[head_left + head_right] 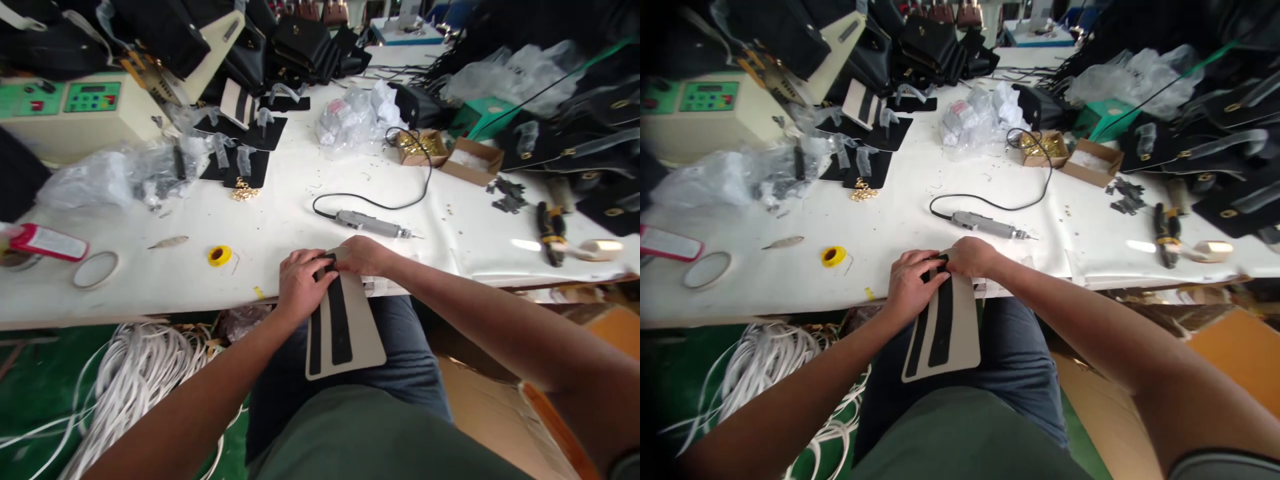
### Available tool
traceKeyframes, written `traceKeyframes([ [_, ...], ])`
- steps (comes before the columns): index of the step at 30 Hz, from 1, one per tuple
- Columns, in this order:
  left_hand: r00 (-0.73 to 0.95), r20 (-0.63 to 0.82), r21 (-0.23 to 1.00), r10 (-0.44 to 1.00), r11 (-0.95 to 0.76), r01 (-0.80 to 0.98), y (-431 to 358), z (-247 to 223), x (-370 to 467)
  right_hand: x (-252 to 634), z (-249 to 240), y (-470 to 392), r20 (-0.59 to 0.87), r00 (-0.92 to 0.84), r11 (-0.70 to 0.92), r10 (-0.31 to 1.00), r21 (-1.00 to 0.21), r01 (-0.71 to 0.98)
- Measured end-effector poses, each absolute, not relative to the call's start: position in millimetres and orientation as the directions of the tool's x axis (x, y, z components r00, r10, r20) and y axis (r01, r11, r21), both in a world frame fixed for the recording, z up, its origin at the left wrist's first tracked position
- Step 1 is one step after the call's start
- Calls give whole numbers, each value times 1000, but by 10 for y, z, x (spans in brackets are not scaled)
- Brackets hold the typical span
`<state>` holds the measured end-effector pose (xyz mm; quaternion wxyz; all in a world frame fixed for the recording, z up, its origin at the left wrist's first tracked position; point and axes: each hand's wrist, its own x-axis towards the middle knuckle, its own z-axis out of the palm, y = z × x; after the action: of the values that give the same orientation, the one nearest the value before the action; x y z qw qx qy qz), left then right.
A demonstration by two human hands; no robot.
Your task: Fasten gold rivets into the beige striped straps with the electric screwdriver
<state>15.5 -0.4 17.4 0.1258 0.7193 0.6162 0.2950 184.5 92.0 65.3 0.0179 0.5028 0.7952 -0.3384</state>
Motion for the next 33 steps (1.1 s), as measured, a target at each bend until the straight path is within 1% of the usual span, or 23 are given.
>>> traceKeyframes([
  [3, 82, 272, 509, 959, -215, 834, 41, 162, 135, 1906, 615, 859, -323, -416, 231, 850, -481, 846],
  [5, 102, 266, 482, 958, -224, 847, 73, 159, 122, 1957, 587, 746, -248, -373, 216, 894, -491, 844],
  [7, 125, 258, 458, 958, -235, 858, 97, 169, 111, 2028, 556, 576, -107, -321, 207, 941, -566, 798],
  [10, 147, 252, 428, 956, -246, 870, 121, 189, 93, 2248, 502, 314, 133, -206, 237, 970, -720, 652],
  [12, 164, 261, 427, 951, -266, 864, 139, 188, 76, 2514, 462, 223, 221, -145, 263, 964, -753, 603],
  [13, 175, 270, 434, 947, -282, 856, 151, 181, 66, 2687, 444, 217, 237, -117, 258, 964, -751, 608],
  [15, 198, 288, 456, 937, -316, 832, 176, 160, 46, 3092, 418, 288, 200, -34, 172, 979, -728, 664],
  [17, 212, 303, 475, 929, -340, 811, 200, 135, 30, 3527, 409, 443, 126, 118, -2, 985, -674, 738],
  [20, 209, 319, 487, 924, -349, 801, 218, 108, 17, 4066, 411, 742, 104, 271, -155, 957, -606, 781],
  [22, 205, 329, 489, 922, -352, 798, 217, 98, 13, 4262, 402, 940, 97, 289, -185, 953, -568, 802],
  [24, 204, 334, 493, 920, -355, 794, 213, 91, 10, 4317, 373, 1119, 87, 269, -184, 959, -531, 827],
  [29, 194, 307, 498, 932, -331, 801, 199, 86, 12, 4182, 275, 1453, 91, 213, -152, 973, -446, 882],
  [33, 182, 298, 505, 937, -317, 803, 182, 95, 30, 4128, 277, 1477, 101, 195, -140, 976, -402, 905],
])
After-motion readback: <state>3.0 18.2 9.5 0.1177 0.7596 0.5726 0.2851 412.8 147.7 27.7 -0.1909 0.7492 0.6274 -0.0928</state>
